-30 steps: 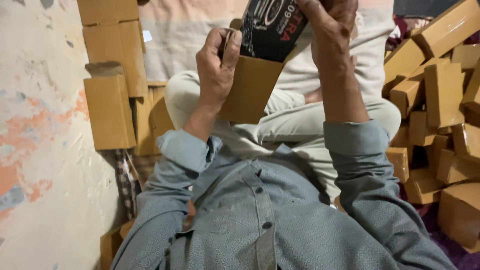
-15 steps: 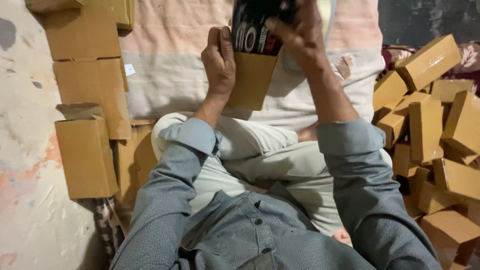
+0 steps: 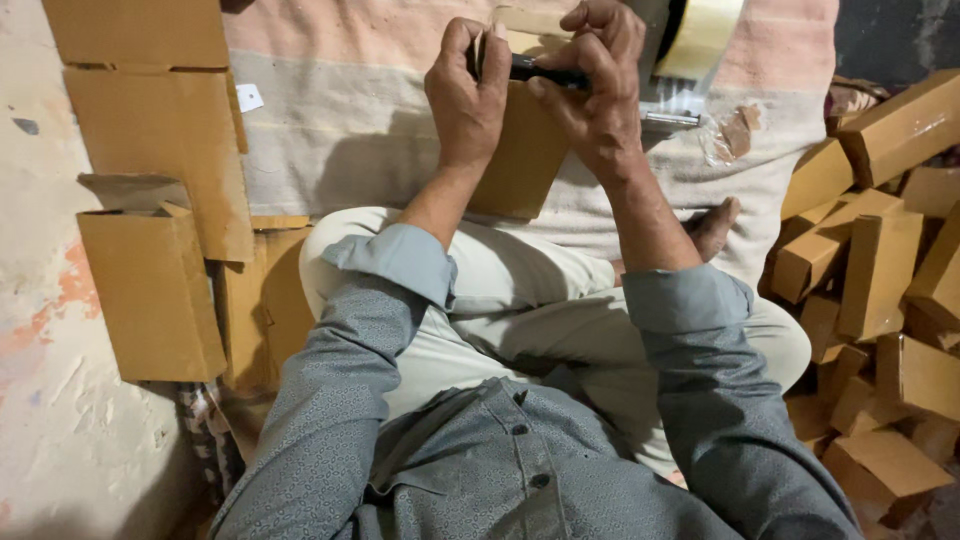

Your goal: The person packs a smartwatch and its accessories into a white box, then places the box into a brown shipping carton. They seal the carton with tape and set it aside, repeating the process with a second unit.

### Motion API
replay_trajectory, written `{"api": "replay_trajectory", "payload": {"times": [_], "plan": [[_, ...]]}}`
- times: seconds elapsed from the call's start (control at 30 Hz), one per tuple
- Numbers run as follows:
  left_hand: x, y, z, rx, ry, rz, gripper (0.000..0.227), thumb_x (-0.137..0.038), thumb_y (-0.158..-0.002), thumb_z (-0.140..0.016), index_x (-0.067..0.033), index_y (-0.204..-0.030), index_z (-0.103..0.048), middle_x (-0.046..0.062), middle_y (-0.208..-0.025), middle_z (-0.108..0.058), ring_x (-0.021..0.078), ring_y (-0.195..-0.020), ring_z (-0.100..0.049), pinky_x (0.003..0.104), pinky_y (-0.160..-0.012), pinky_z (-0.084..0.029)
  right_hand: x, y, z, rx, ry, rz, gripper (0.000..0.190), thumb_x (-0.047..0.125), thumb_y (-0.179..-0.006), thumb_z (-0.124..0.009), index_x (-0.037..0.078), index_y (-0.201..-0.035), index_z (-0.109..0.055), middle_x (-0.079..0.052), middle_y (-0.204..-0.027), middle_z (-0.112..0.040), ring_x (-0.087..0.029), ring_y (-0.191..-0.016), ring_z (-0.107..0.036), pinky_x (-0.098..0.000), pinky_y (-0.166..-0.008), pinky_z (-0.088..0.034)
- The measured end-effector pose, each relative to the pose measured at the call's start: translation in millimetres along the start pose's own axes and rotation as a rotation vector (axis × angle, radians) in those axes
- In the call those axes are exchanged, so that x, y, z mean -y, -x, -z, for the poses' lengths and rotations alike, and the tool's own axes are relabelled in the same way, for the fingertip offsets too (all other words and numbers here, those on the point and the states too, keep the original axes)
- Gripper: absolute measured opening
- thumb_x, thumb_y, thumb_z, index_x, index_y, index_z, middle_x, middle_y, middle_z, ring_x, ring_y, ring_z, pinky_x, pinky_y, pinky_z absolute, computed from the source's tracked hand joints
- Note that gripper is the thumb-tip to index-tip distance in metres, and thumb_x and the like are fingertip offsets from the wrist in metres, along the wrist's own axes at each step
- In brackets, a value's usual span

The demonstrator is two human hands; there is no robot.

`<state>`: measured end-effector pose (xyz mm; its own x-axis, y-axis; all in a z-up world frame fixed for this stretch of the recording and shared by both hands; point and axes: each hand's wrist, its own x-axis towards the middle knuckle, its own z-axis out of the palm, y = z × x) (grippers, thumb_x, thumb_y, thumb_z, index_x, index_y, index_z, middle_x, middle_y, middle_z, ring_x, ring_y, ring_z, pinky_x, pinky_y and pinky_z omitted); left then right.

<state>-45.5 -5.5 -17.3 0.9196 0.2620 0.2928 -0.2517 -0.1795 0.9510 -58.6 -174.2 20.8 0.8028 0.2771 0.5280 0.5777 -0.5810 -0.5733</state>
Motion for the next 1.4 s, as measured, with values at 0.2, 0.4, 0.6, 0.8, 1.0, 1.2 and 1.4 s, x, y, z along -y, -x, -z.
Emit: {"api": "replay_trajectory", "payload": {"times": [0.2,0.4,0.6,0.8,1.0,1.2,1.4], "plan": [[-0.2,5.0,-1.3,0.092,0.069,-0.020,0.041,-0.039,-0.112,-0.054,-0.0050,-0.090,-0.053,0.005,-0.069,-0.048,0.0127,-0.065,-0.044,0.033,-0.060,-0.042,-3.3,4.0,5.7,0.073,-0.060,-0.162,0.016,0.015,-0.106,-0.077,0.007,-0.119,-0.076,-0.009,-0.108,-0.064,-0.027,-0.106,-0.055,-0.0424,-0.097,-0.045],[-4.1,5.3,-4.5,0.088,-0.051,-0.029,0.051,-0.050,-0.113,-0.042,-0.0062,-0.088,-0.053,0.008,-0.064,-0.050,0.0193,-0.059,-0.047,0.037,-0.059,-0.043,-12.1,-6.4,26.7,0.109,-0.012,-0.059,0.016,0.009,-0.100,-0.077,0.006,-0.116,-0.077,-0.009,-0.099,-0.067,-0.030,-0.102,-0.057,-0.0443,-0.095,-0.047],[2.2,8.9,-3.6,0.028,-0.082,-0.052,0.051,-0.049,-0.114,-0.041,-0.0065,-0.091,-0.056,0.009,-0.069,-0.058,0.0226,-0.062,-0.056,0.039,-0.062,-0.047,-4.3,-13.0,16.8,0.001,-0.194,0.045,0.008,0.004,-0.101,-0.075,0.004,-0.107,-0.070,-0.011,-0.112,-0.065,-0.032,-0.111,-0.061,-0.0417,-0.102,-0.049],[-2.5,9.3,-2.6,0.020,-0.130,-0.033,0.039,-0.039,-0.107,-0.060,-0.0057,-0.088,-0.055,0.008,-0.065,-0.055,0.0206,-0.057,-0.053,0.036,-0.059,-0.047,33.5,6.5,15.8,0.113,0.158,-0.080,0.010,0.009,-0.096,-0.080,0.003,-0.103,-0.077,-0.011,-0.117,-0.063,-0.034,-0.120,-0.054,-0.0452,-0.104,-0.047],[-19.1,10.9,0.3,0.086,-0.028,-0.086,0.032,-0.037,-0.104,-0.069,-0.0060,-0.099,-0.062,0.004,-0.073,-0.060,0.0144,-0.061,-0.053,0.032,-0.058,-0.048,43.9,31.9,5.9,-0.255,-0.049,-0.181,0.054,0.014,-0.090,-0.080,-0.011,-0.129,-0.053,-0.022,-0.137,-0.044,-0.035,-0.131,-0.045,-0.0447,-0.111,-0.042],[-11.4,12.6,0.9,0.282,0.116,-0.088,0.034,-0.040,-0.106,-0.067,-0.0071,-0.097,-0.066,0.005,-0.082,-0.063,0.0137,-0.074,-0.060,0.029,-0.065,-0.049,8.3,81.6,-35.8,-0.310,-0.323,-0.435,0.021,0.006,-0.107,-0.070,0.002,-0.127,-0.062,-0.013,-0.137,-0.047,-0.018,-0.125,-0.059,-0.0300,-0.106,-0.057],[-0.5,8.6,-1.7,0.296,0.095,-0.089,0.016,-0.020,-0.112,-0.064,-0.0050,-0.106,-0.059,0.006,-0.102,-0.060,0.0134,-0.090,-0.060,0.031,-0.080,-0.053,-4.2,78.2,-56.3,-0.446,-0.607,-0.568,0.029,0.012,-0.113,-0.063,0.004,-0.139,-0.050,-0.008,-0.129,-0.055,-0.015,-0.118,-0.055,-0.0270,-0.107,-0.048]]}}
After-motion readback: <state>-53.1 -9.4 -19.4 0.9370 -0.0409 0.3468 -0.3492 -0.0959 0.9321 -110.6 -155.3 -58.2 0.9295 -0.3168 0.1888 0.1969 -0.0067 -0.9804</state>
